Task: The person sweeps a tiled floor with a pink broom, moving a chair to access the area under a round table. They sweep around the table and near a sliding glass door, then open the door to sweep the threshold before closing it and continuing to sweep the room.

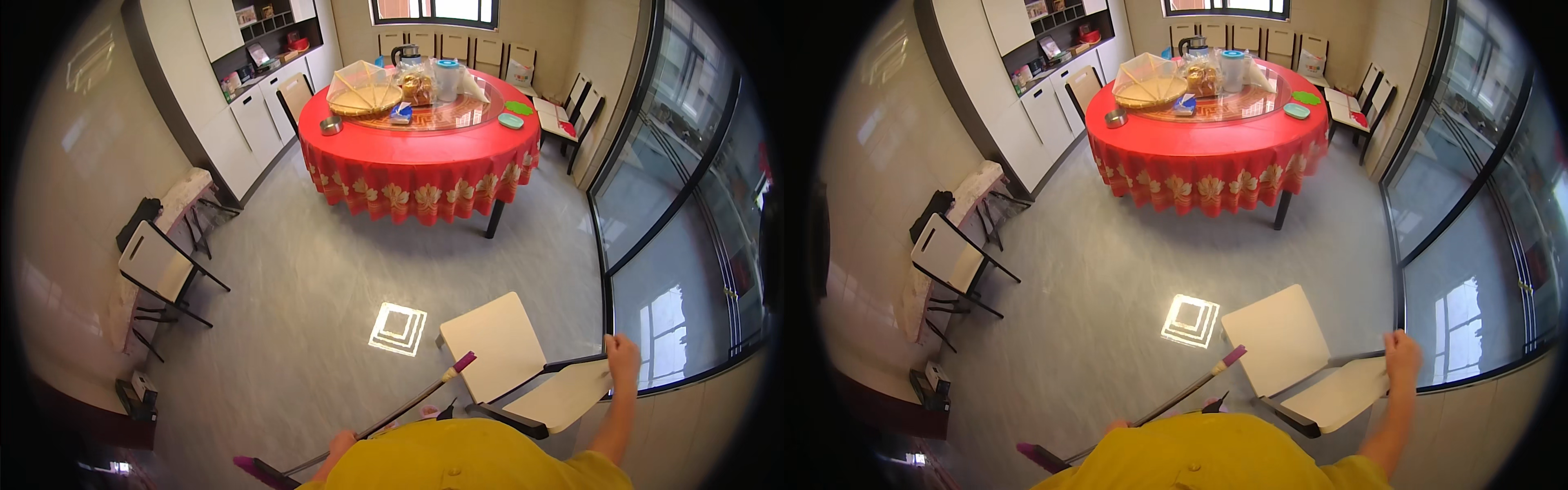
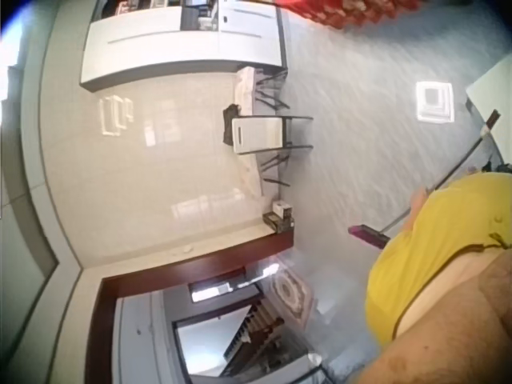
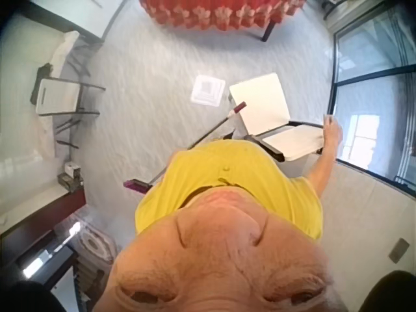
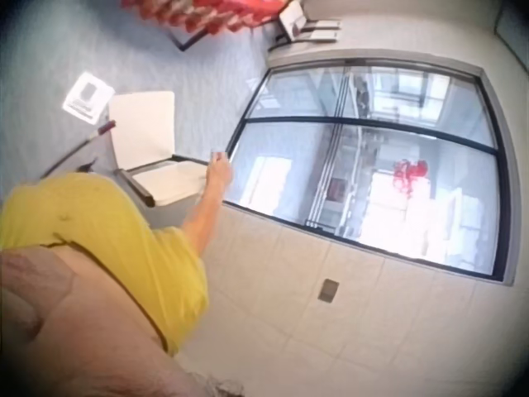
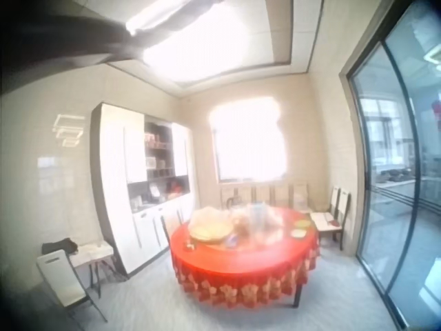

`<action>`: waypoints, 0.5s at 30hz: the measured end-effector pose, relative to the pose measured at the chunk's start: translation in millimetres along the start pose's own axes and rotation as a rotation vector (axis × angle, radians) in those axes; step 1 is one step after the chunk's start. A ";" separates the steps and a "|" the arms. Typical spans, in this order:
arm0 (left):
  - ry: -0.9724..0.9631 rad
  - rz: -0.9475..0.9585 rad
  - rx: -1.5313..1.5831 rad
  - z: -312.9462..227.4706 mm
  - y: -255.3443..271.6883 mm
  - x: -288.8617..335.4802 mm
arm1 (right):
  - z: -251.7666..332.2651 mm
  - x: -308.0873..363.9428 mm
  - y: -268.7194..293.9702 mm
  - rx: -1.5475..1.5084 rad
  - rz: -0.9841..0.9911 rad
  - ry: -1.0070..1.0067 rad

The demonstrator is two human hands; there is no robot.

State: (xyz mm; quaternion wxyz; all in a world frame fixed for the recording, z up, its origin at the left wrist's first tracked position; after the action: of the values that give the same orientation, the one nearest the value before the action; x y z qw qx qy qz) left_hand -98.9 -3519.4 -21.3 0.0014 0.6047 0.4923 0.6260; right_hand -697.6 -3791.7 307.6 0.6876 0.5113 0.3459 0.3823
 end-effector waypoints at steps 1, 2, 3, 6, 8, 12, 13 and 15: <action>0.012 0.008 0.007 5.2 -5.2 -5.1 | 23.5 1.6 -8.8 -0.172 0.038 0.082; -0.015 0.007 0.007 6.0 -9.8 -13.1 | 43.1 4.2 -25.0 -0.174 -0.004 0.226; -0.039 0.005 0.005 7.5 -15.2 -20.6 | 61.3 8.6 -40.1 -0.174 -0.045 0.370; -0.009 0.021 -0.009 17.2 -25.1 -28.7 | 172.2 73.4 -72.5 -0.260 0.217 0.774; 0.006 0.019 -0.030 11.9 -21.1 -33.7 | 214.8 127.5 -94.5 -0.280 0.248 1.145; 0.029 0.050 -0.037 6.2 -14.5 -16.1 | 242.8 167.4 -109.9 -0.302 0.346 1.317; 0.032 0.049 -0.022 6.0 -12.8 -15.0 | 243.2 169.6 -115.6 -0.252 0.339 1.336; 0.037 0.053 0.003 4.7 -12.5 -15.2 | 242.4 171.6 -133.6 -0.154 0.323 1.367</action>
State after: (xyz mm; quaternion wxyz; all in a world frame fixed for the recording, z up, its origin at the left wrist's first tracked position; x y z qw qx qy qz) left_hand -98.6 -3519.1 -41.5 -0.0251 0.6059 0.4772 0.6361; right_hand -384.1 -3771.7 221.6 0.2851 0.1515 0.5921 0.7384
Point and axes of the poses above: each hand's wrist, its own x-axis away from the middle knuckle, its own y-axis out of the back of the hand, z = x × y, the point moved 9 cm from there along -x, towards the middle knuckle, and after that the axes turned 6 degrees about -y, right-handed, at the moved point
